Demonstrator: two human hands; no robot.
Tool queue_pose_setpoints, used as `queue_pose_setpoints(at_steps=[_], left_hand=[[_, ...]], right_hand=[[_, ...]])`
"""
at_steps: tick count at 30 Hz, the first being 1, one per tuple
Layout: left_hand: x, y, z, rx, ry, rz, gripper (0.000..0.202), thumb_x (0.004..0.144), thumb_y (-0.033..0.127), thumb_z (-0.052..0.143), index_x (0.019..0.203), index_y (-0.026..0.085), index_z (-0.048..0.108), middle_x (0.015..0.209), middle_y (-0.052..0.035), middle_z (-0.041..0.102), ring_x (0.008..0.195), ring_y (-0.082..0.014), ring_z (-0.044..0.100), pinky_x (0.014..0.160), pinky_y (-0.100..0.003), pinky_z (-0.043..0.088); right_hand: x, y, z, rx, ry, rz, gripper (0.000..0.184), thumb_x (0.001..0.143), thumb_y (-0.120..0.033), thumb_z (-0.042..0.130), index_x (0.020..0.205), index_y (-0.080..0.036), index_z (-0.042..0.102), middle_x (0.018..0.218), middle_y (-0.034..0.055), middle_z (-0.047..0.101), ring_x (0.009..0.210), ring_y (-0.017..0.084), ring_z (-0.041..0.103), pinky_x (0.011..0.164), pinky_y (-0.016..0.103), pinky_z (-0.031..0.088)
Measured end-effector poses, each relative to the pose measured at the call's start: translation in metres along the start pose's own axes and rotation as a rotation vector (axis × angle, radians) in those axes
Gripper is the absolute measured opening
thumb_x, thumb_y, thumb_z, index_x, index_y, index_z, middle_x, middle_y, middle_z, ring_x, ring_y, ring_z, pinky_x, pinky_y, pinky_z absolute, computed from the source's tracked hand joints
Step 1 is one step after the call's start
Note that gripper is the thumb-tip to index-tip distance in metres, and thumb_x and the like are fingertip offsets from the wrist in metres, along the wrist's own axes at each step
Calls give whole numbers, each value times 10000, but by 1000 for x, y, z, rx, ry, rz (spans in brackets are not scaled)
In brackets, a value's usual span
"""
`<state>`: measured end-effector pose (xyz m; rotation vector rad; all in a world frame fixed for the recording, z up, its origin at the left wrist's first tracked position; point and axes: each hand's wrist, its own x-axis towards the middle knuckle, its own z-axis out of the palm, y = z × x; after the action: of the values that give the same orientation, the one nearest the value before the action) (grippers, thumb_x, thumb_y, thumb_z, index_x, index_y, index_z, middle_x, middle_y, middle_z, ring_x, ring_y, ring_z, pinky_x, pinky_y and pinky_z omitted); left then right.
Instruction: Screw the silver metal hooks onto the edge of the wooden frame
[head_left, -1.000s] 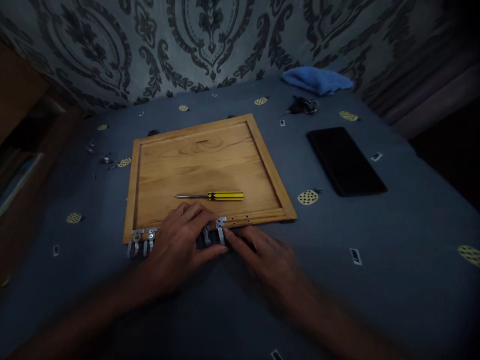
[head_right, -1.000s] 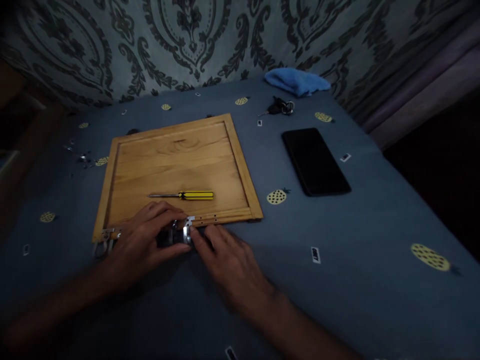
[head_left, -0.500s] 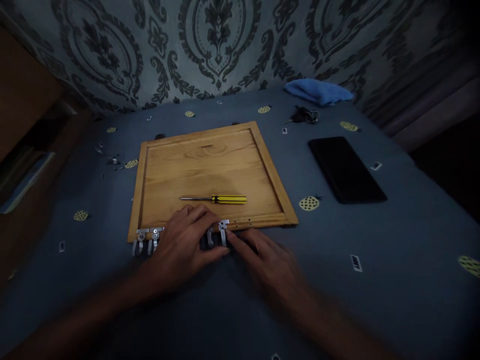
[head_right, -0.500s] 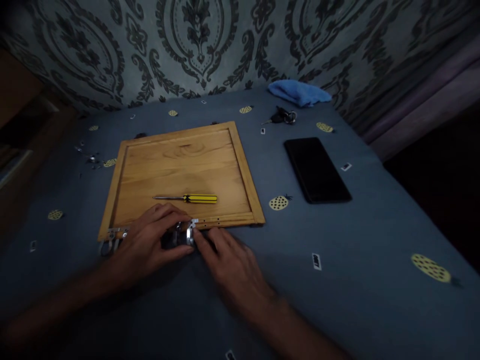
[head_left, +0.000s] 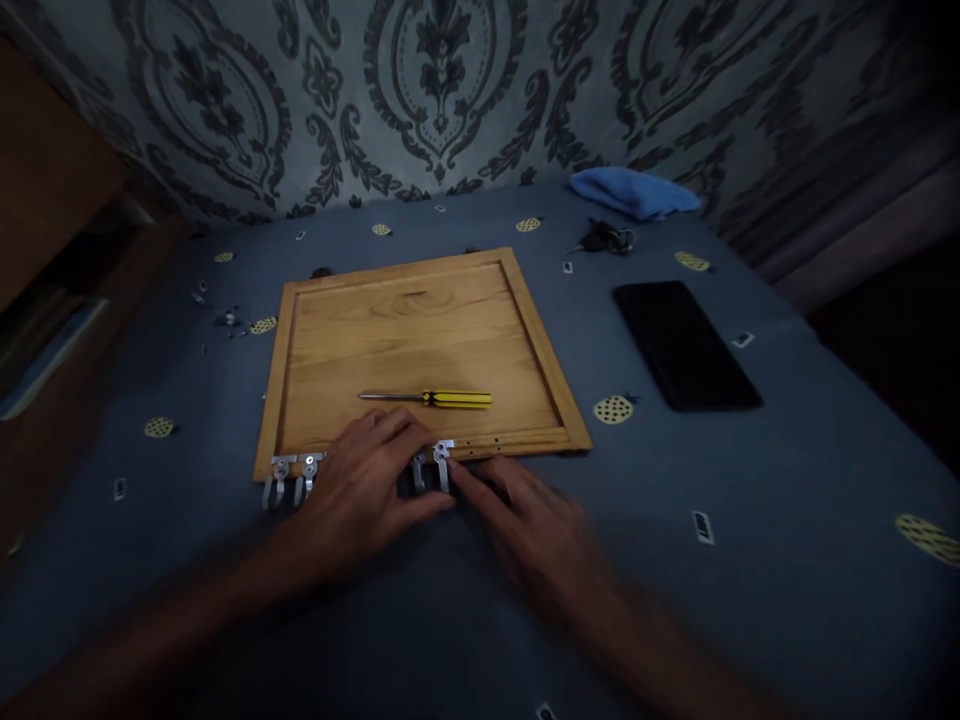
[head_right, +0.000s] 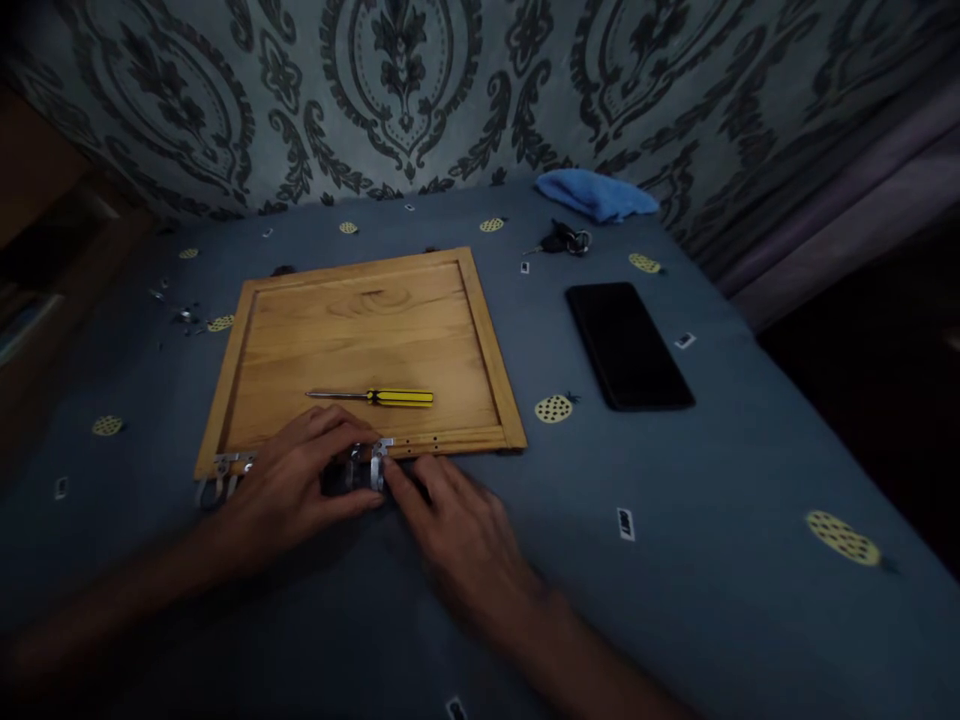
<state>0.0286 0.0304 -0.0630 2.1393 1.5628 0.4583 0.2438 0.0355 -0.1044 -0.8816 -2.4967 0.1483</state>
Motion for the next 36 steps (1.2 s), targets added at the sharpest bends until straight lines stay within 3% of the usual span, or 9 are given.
queue_pose_setpoints(at_steps=[6,19,28,36], left_hand=[[1,1,0,11,0,-29,324,812,368,833,1055,208,692,1090,-47,678,1037,-279,608,894,-435,496],[1,0,-1,-6,16,22,339,799,297,845,1102,224,709,1098,-42,691,1037,-269,628,894,-432,510],[1,-1,-2,15,-6,53,308,852,325,778,1125,213,688,1127,-57,668,1049,-279,613,900,-451,508],[1,3,-3,57,-27,-24,301,854,360,767,1070,185,654,1105,-72,659,1046,-302,610,886,-458,507]], right_hand=[[0,0,1,17,-6,9,397,965,-51,440,1323,-133,591,952,95,694,837,200,665,640,276,563],[0,0,4,-11,32,2,398,976,-42,386,1300,-123,602,887,79,679,759,185,657,628,272,556],[-1,0,3,28,6,22,401,991,-62,384,1327,-129,592,928,98,691,824,205,680,668,297,584],[-1,0,1,71,-9,17,416,969,-52,414,1337,-102,600,949,112,677,809,210,662,667,322,589]])
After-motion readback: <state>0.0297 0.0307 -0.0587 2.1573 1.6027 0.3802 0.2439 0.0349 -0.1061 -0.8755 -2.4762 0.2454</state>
